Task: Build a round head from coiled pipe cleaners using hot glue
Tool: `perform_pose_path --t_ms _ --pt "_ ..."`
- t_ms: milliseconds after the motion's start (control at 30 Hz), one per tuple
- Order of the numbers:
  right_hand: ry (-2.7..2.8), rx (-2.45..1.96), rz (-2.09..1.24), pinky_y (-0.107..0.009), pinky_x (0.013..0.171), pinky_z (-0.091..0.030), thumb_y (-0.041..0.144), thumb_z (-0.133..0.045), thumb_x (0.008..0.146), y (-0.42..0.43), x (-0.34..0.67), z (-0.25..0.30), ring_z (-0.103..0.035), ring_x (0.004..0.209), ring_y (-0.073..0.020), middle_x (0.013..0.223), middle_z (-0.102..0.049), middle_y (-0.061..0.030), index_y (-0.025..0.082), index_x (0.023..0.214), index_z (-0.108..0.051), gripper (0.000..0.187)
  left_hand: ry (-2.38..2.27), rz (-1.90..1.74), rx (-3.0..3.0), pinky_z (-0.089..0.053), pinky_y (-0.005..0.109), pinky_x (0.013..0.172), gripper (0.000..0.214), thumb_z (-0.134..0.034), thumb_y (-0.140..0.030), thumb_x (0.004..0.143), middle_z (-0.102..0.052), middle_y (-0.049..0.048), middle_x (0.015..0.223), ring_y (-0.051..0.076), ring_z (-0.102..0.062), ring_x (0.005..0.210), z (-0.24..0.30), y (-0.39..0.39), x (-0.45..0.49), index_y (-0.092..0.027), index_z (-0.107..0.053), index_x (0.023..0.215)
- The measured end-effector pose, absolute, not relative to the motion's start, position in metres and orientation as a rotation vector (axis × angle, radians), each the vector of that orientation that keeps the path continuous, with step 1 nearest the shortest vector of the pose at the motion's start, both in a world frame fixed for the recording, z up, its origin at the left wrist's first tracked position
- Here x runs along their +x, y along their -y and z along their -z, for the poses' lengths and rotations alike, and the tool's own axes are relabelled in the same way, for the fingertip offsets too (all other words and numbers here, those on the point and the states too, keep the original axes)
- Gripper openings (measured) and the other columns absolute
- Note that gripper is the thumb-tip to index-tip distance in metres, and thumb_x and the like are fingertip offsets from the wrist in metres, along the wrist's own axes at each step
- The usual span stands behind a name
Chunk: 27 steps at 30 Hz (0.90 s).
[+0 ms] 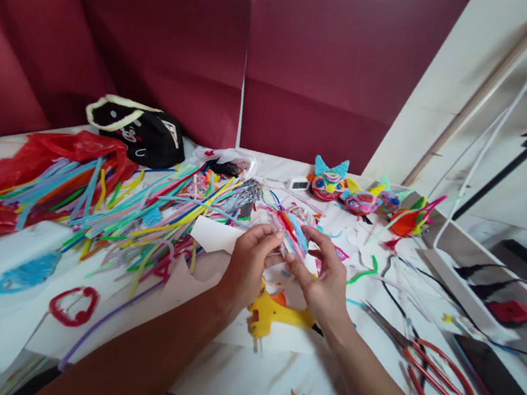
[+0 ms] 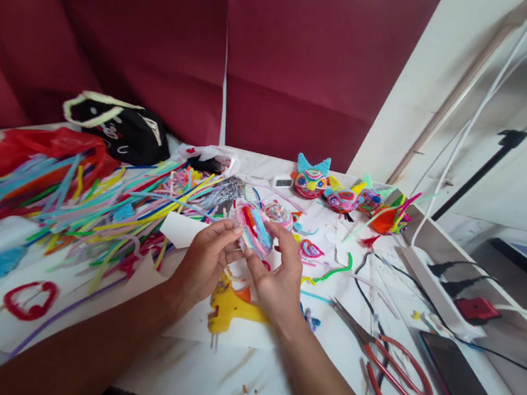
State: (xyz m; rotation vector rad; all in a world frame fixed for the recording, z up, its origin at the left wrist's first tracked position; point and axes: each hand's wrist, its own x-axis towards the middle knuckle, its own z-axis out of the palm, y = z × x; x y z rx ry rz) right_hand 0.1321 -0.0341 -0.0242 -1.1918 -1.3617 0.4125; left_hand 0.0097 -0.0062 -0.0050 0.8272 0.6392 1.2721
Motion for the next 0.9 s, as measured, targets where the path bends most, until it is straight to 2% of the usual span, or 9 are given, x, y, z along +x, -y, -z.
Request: perform_pose_path --t_ms 167,533,900 --pt "1.337 -1.179 -0.445 -0.045 0.095 -0.044 0.033 -0.068 0.076 0.0332 0.1338 0.0247 -0.055 0.117 -0.0268 0.125 -0.062 -0.0068 0.027 0.118 -0.061 0.044 -0.581 -1.26 0.877 -0.053 0.025 0.068 0.022 -0.075 -0.031 0.071 -0.062 -0.0012 0.071 0.011 -0.06 0.065 0.0037 0.0074 0.0092 -0.015 -0.061 0.077" --pt "1.334 -1.136 -0.455 -0.045 0.093 -0.046 0.037 -0.07 0.077 0.0352 0.1342 0.0217 -0.057 0.113 -0.0277 0.126 -0.06 -0.0074 0.027 0.122 -0.06 0.047 -0.528 -1.269 0.924 -0.054 0.025 0.072 0.018 -0.071 -0.031 0.078 -0.064 0.0002 0.078 0.011 -0.062 0.073 0.0099 0.0049 0.0079 -0.016 -0.063 0.083" --pt "1.397 -1.112 -0.388 -0.046 0.1 -0.042 0.032 -0.069 0.078 0.0348 0.1353 0.0213 -0.052 0.121 -0.027 0.129 -0.059 -0.0074 0.027 0.123 -0.058 0.047 -0.535 -1.272 0.898 -0.053 0.022 0.067 0.014 -0.07 -0.027 0.078 -0.065 0.0001 0.076 0.011 -0.063 0.069 0.0073 0.0044 0.0078 -0.015 -0.064 0.083"
